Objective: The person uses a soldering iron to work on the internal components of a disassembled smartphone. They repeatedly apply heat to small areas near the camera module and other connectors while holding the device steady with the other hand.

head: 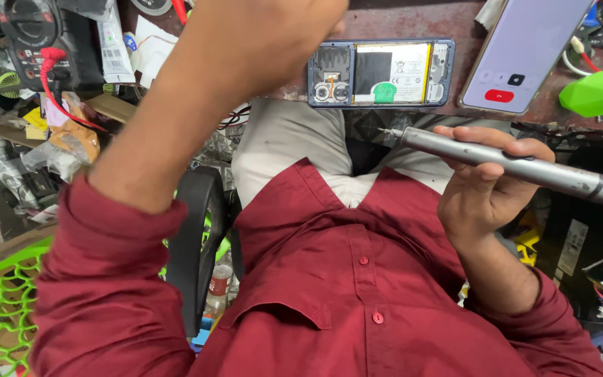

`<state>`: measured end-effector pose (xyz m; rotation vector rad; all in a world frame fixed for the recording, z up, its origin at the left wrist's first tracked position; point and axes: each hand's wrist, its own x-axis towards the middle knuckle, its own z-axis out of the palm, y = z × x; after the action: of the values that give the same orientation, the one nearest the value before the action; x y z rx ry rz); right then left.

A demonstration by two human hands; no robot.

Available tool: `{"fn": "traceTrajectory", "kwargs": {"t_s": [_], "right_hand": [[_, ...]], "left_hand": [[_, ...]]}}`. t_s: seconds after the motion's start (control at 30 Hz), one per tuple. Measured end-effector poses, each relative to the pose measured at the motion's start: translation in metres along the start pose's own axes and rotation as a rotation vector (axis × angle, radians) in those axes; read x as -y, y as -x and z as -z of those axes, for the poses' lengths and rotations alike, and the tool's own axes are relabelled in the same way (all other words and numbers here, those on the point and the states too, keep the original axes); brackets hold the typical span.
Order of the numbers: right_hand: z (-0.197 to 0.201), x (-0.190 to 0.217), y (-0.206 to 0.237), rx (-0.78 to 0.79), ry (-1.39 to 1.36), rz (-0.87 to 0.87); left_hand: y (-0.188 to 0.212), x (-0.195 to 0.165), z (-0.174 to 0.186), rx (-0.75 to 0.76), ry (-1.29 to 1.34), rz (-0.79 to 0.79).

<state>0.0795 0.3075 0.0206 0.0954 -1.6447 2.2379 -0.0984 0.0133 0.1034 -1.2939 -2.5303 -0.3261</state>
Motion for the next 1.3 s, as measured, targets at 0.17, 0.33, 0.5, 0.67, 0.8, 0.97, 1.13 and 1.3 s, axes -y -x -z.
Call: {"fn": "traceTrajectory", "kwargs": {"t_s": [0.17, 0.33, 0.5, 0.67, 0.8, 0.97, 1.13, 1.3], "right_hand": [[-0.001, 0.003, 0.000, -0.020, 0.017, 0.044], [-0.002, 0.006, 0.002, 0.008, 0.082, 0.132], [-0.004, 0.011, 0.010, 0.003, 0.168, 0.165], [-0.006, 0.012, 0.011, 0.016, 0.250, 0.192], [-0.010, 0.010, 0.010, 0.090, 0.334, 0.232], [-0.018, 0.014, 0.015, 0.133, 0.414, 0.220], [-0.019, 0.011, 0.015, 0.130, 0.396, 0.244], [-0.016, 0.009, 0.015, 0.175, 0.254, 0.246]], "left_hand": [[0.033, -0.054, 0.013, -0.102, 0.487, 0.209], [0.047, -0.110, -0.007, -0.001, 0.999, 0.519], [0.052, -0.117, -0.032, -0.010, 0.944, 0.400], [0.062, -0.110, -0.039, -0.135, 0.948, 0.372], [0.067, -0.108, -0.040, -0.210, 0.928, 0.342], [0.069, -0.106, -0.040, -0.228, 0.920, 0.312], [0.069, -0.108, -0.041, -0.221, 0.906, 0.307], [0.070, -0.107, -0.041, -0.225, 0.956, 0.327]]}}
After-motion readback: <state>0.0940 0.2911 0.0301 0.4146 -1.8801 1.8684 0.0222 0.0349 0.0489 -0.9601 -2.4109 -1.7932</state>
